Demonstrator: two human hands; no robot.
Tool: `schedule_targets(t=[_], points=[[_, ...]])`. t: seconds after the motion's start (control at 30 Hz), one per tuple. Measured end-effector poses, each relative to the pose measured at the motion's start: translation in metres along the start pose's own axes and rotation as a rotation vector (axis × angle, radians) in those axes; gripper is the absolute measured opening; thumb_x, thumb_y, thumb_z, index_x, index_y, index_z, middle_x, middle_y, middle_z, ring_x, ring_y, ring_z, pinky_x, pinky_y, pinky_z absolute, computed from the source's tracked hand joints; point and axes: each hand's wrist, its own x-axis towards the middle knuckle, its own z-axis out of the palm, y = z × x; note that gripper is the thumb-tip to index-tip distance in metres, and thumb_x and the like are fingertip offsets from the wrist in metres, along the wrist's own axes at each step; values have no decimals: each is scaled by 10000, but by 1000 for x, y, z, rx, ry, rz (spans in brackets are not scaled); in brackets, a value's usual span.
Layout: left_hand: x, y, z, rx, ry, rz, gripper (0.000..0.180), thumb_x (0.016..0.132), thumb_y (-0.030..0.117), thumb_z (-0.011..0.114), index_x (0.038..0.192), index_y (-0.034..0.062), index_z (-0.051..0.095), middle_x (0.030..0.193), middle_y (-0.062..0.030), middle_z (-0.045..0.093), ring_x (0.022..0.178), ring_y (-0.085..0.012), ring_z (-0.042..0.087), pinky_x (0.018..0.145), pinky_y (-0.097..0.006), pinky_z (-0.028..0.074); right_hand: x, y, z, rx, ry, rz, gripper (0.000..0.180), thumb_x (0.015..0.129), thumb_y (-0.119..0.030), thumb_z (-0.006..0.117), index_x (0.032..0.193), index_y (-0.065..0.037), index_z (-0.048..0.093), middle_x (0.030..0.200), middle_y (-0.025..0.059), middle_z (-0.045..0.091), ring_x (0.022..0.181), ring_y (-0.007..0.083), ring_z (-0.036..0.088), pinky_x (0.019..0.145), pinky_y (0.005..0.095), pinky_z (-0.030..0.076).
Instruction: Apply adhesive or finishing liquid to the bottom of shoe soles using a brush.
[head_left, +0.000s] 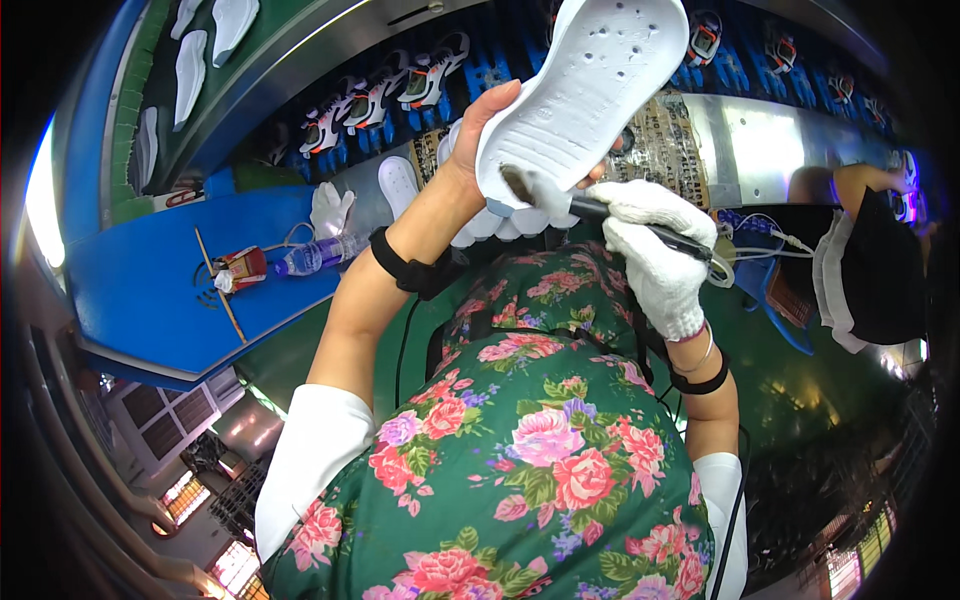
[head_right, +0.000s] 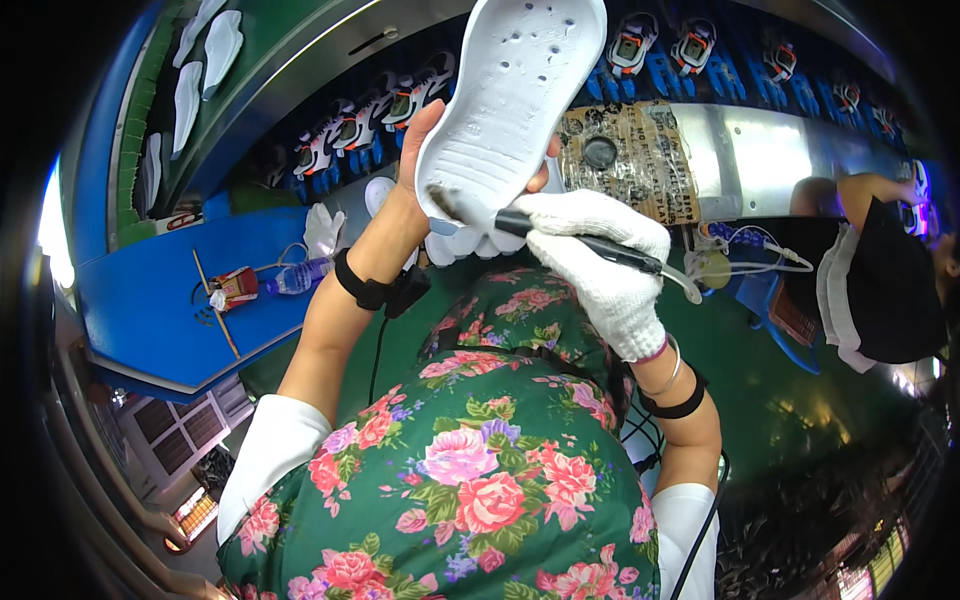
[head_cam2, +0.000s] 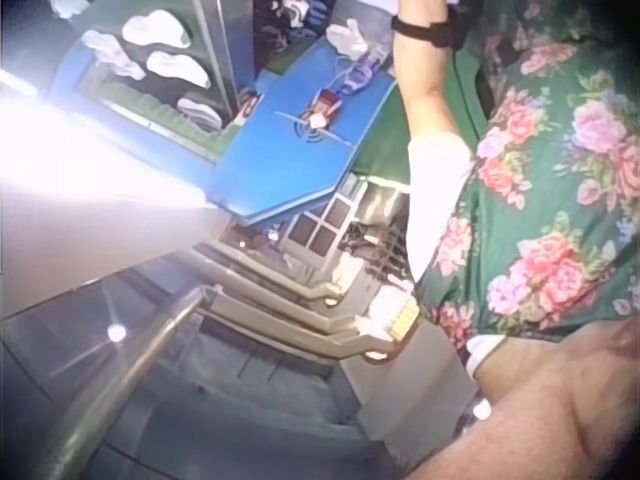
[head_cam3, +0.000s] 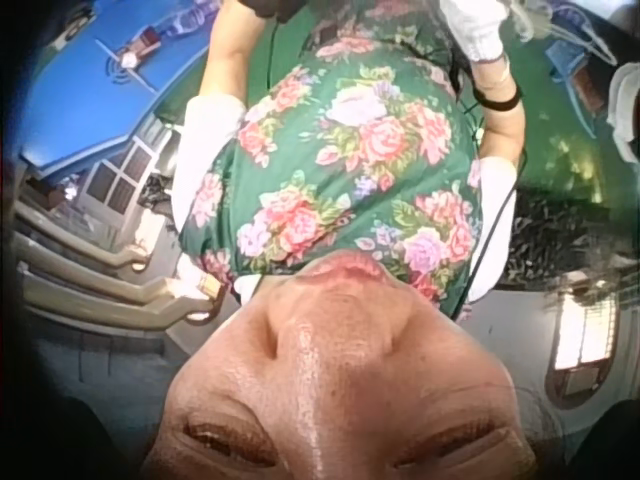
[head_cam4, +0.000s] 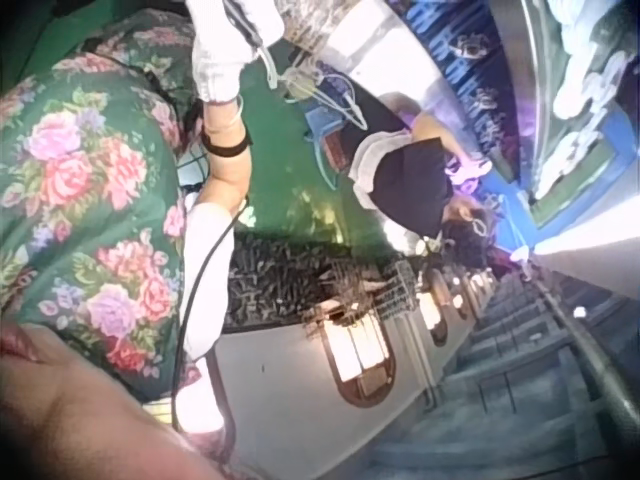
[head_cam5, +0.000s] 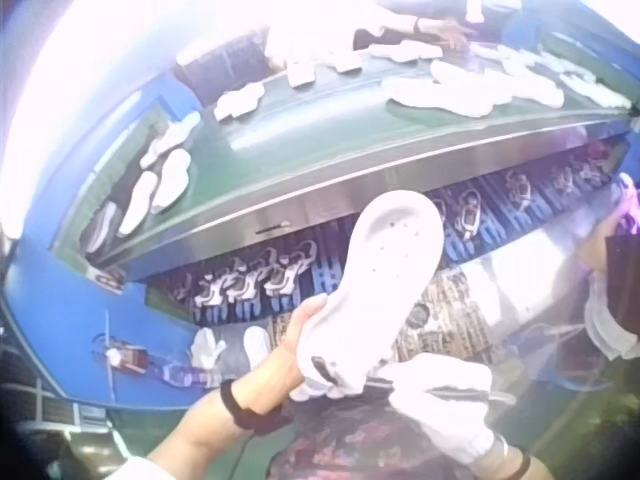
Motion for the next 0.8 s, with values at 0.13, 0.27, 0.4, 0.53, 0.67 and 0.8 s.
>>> schedule_targets(t=[0.13,0.27,0.4,0.53,0.67,0.8], points=[[-3,4,4,133,96,32,910,875,639,545,1517,26,345,1354,-307,493,1055,-437,605,882,-513,501,-2,12,3,-188,-119,-61,154,780,31,767,934,29,751,955,99,749,844,149,698,759,275,551],[-13,9,17,151,97,150,882,917,656,481,1528,36,336,1376,-338,478,1046,-456,611,897,-539,515,-10,13,-7,604,-119,286,168,760,92,704,922,56,733,960,235,720,716,199,669,631,292,544],[-39,45,42,321,97,328,1026,838,736,565,1552,55,282,1426,-359,402,1053,-416,574,890,-485,533,0,8,-26,562,137,215,153,802,84,653,950,63,688,1056,247,705,703,166,646,634,277,534],[-57,111,77,364,-81,384,1150,768,699,714,1568,59,191,1494,-324,286,883,-259,434,771,-352,536,4,16,-30,562,207,213,168,810,84,648,967,56,699,1068,232,711,705,151,630,677,264,525],[-52,186,81,116,-47,637,1021,883,644,596,1560,24,150,1544,-319,170,1187,-390,415,999,-475,476,8,38,-22,476,198,264,177,811,46,681,984,37,718,1020,167,735,692,115,616,651,226,497],[-31,183,76,-29,110,875,995,947,599,526,1570,27,3,1606,-274,123,1465,-446,243,1186,-541,300,4,54,-20,407,257,299,152,813,36,695,960,26,730,987,137,745,688,95,613,636,216,491]])
